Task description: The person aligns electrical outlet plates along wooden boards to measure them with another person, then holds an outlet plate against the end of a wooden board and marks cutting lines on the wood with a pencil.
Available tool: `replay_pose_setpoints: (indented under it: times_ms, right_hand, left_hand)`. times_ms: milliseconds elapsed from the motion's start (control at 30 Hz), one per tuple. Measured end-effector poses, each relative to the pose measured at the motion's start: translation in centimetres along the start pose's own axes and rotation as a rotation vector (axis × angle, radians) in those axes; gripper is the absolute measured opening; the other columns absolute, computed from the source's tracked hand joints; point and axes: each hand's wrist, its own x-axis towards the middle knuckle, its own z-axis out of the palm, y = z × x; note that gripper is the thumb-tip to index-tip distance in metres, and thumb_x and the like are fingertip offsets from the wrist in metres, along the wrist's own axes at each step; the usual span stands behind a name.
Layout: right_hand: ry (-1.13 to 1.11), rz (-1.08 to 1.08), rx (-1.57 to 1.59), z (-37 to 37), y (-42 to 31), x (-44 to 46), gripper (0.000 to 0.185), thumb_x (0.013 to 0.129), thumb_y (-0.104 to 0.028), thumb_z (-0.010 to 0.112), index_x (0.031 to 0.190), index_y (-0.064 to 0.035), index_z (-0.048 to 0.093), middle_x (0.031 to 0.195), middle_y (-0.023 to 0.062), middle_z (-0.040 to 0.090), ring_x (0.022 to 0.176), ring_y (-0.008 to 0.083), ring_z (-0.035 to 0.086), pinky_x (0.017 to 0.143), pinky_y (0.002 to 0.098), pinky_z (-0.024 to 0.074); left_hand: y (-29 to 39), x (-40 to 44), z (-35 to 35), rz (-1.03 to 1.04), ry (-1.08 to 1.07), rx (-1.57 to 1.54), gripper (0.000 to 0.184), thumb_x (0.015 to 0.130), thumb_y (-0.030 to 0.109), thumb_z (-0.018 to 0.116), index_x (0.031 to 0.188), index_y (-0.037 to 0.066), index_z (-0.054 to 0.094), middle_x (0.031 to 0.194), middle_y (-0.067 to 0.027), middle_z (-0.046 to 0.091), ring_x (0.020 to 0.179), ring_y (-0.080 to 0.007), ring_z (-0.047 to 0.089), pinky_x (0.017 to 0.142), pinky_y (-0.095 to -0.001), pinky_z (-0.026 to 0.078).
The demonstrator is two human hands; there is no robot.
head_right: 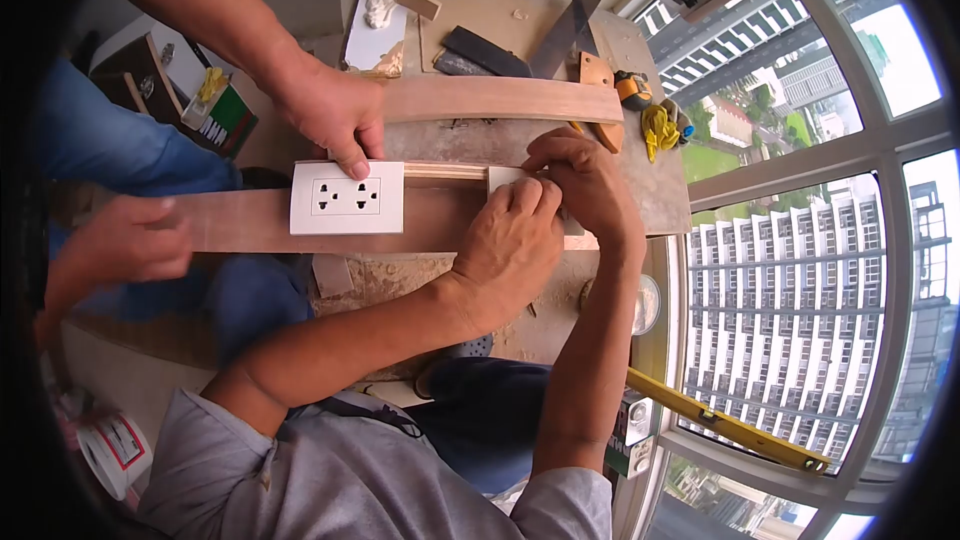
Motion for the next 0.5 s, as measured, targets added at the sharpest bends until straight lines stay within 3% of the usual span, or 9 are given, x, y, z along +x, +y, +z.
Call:
replay_pose_setpoints:
  times_ms: [133,300,500]
  right_hand:
    - [-0.032,-0.113,-0.034,-0.1,0.0,0.4,0.024,0.082,0.006,0.057,0.095,-0.0030,0.074,0.106,0.0045,0.066,0.104,0.0190,0.063,0.092,0.0297,0.0487]
    - [-0.100,0.046,0.037,-1.6,0.3,-0.4,0.032,0.083,0.008,0.054,0.101,-0.0045,0.077,0.112,0.0062,0.066,0.107,0.0190,0.062,0.097,0.0298,0.0466]
    - [-0.109,0.019,0.103,-2.1,1.1,-0.1,0.032,0.082,0.009,0.054,0.100,-0.0040,0.077,0.115,0.0069,0.066,0.109,0.0182,0.061,0.098,0.0299,0.0463]
  left_hand:
    - [0.1,0.0,0.0,-0.016,-0.003,0.000,0.025,0.083,0.019,0.059,0.094,0.003,0.073,0.104,-0.0102,0.058,0.102,-0.0244,0.050,0.083,-0.0323,0.042]
    - [-0.1,-0.2,-0.3,0.016,0.016,0.052,0.025,0.083,0.020,0.058,0.094,0.003,0.073,0.104,-0.0107,0.059,0.101,-0.0241,0.050,0.081,-0.0329,0.043]
    - [0.1,-0.1,0.5,-0.018,0.087,0.083,0.026,0.083,0.020,0.058,0.096,0.004,0.074,0.104,-0.0110,0.060,0.101,-0.0251,0.051,0.082,-0.0331,0.042]
